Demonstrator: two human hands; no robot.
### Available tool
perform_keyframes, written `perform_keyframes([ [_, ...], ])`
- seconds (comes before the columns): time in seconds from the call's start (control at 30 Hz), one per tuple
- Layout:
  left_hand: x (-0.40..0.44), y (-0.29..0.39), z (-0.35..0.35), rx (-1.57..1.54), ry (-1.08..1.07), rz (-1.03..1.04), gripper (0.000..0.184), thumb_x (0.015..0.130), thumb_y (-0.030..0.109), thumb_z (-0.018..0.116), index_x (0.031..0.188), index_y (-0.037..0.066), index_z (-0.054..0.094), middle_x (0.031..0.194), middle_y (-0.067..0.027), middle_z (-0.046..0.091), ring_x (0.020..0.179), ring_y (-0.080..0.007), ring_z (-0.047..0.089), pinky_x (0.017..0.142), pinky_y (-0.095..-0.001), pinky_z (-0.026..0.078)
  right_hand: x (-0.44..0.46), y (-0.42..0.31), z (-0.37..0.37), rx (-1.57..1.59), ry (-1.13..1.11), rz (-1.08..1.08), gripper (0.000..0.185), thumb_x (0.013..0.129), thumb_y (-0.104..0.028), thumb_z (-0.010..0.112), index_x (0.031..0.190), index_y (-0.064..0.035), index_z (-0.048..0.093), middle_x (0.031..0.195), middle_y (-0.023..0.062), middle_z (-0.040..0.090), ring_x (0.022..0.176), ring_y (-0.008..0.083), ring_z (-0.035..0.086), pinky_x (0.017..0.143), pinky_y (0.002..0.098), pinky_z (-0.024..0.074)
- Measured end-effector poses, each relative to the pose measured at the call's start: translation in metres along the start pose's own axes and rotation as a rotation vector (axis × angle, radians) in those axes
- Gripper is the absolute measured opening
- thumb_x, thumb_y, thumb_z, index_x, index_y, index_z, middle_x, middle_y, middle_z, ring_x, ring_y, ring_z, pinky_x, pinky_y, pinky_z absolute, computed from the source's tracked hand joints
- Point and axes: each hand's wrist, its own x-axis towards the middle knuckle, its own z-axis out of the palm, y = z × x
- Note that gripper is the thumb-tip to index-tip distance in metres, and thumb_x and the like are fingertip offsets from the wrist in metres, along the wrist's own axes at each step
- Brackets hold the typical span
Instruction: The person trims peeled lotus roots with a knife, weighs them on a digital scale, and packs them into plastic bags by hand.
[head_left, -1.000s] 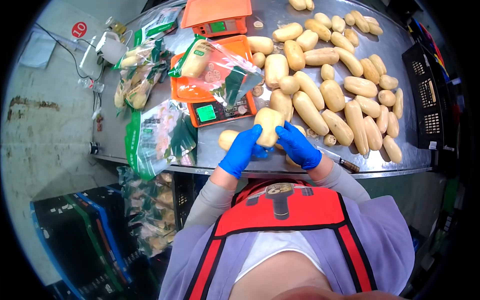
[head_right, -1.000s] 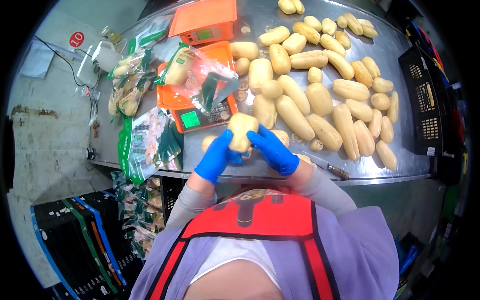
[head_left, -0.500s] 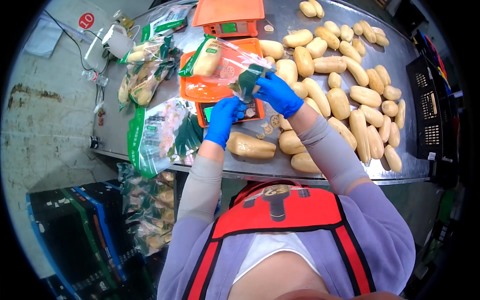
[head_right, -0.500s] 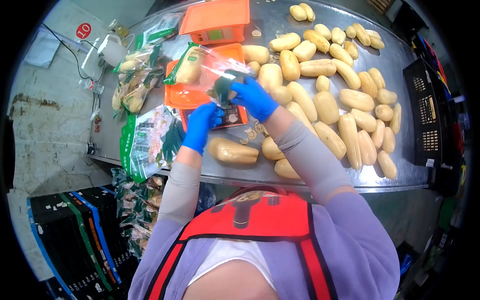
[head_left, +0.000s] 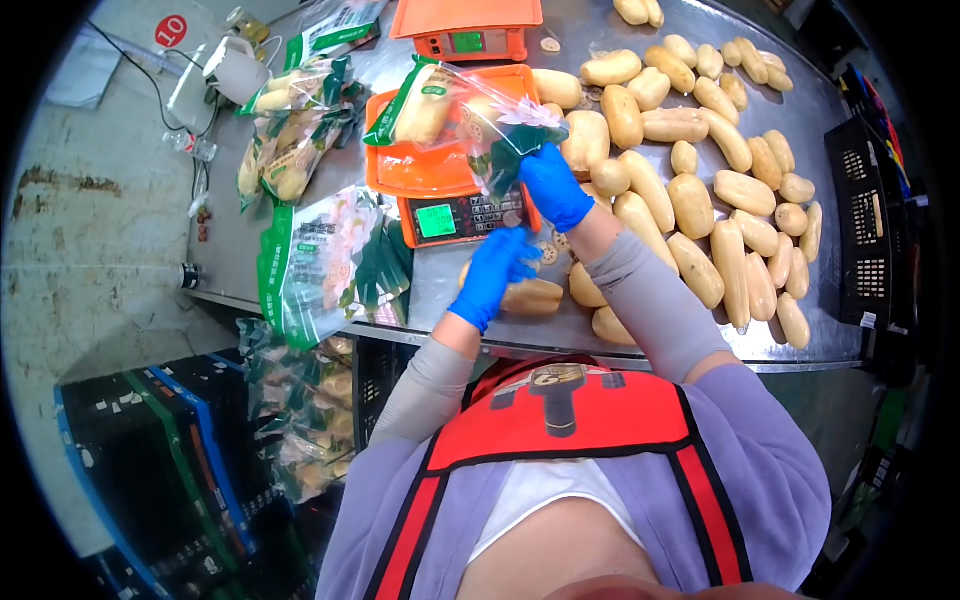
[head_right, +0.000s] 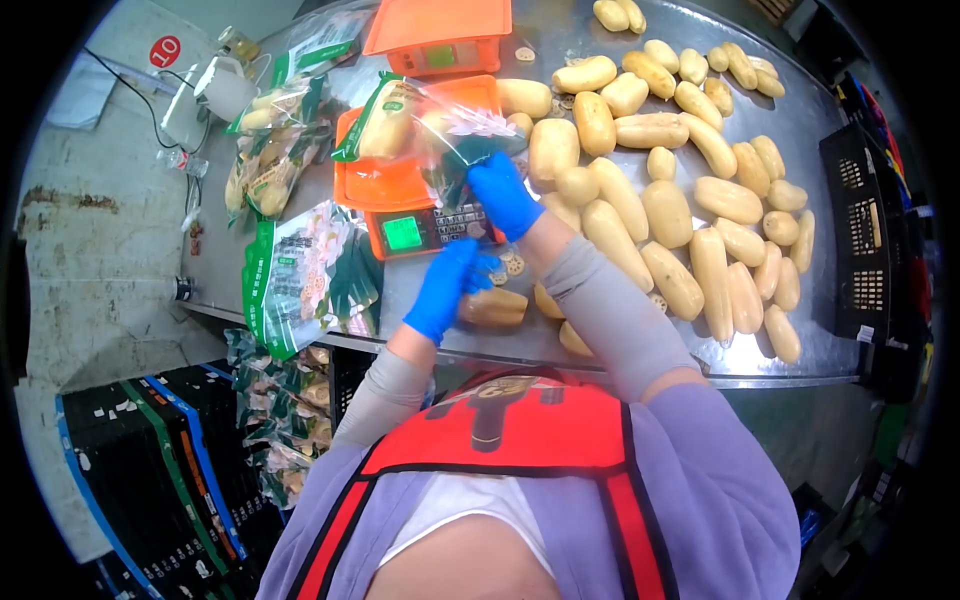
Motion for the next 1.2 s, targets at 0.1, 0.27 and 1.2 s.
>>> perform_keyframes([
  [0.1,0.024,0.024,-0.016,-0.244,0.213,0.153,0.030,0.089,0.035,0.053,0.100,0.007,0.055,0.080,-0.0056,0.065,0.059,-0.0093,0.056,0.052,-0.0213,0.041,0.007,0.000,-0.001,-0.172,0.037,-0.014,0.020,0.084,0.000,0.047,0.102,-0.0022,0.056,0.092,0.0031,0.056,0.085,0.0099,0.054,0.070,0.0269,0.0469],
  [0.27,0.043,0.040,-0.004,-0.031,0.200,0.232,0.018,0.089,0.024,0.054,0.089,0.006,0.059,0.077,-0.0037,0.063,0.058,-0.0084,0.055,0.052,-0.0211,0.043,0.033,0.027,-0.009,-1.323,-0.105,-0.458,0.022,0.078,-0.004,0.054,0.099,-0.0025,0.057,0.088,0.0113,0.060,0.084,0.0257,0.057,0.071,0.0337,0.0459],
  [1.2,0.080,0.160,-0.061,0.993,0.238,1.207,0.027,0.076,0.012,0.058,0.102,0.010,0.065,0.095,-0.0123,0.063,0.100,-0.0260,0.057,0.091,-0.0359,0.040,-0.137,-0.030,-0.045,-0.752,0.272,0.029,0.022,0.085,-0.009,0.057,0.106,-0.0028,0.062,0.101,0.0098,0.063,0.092,0.0181,0.059,0.080,0.0290,0.0462],
])
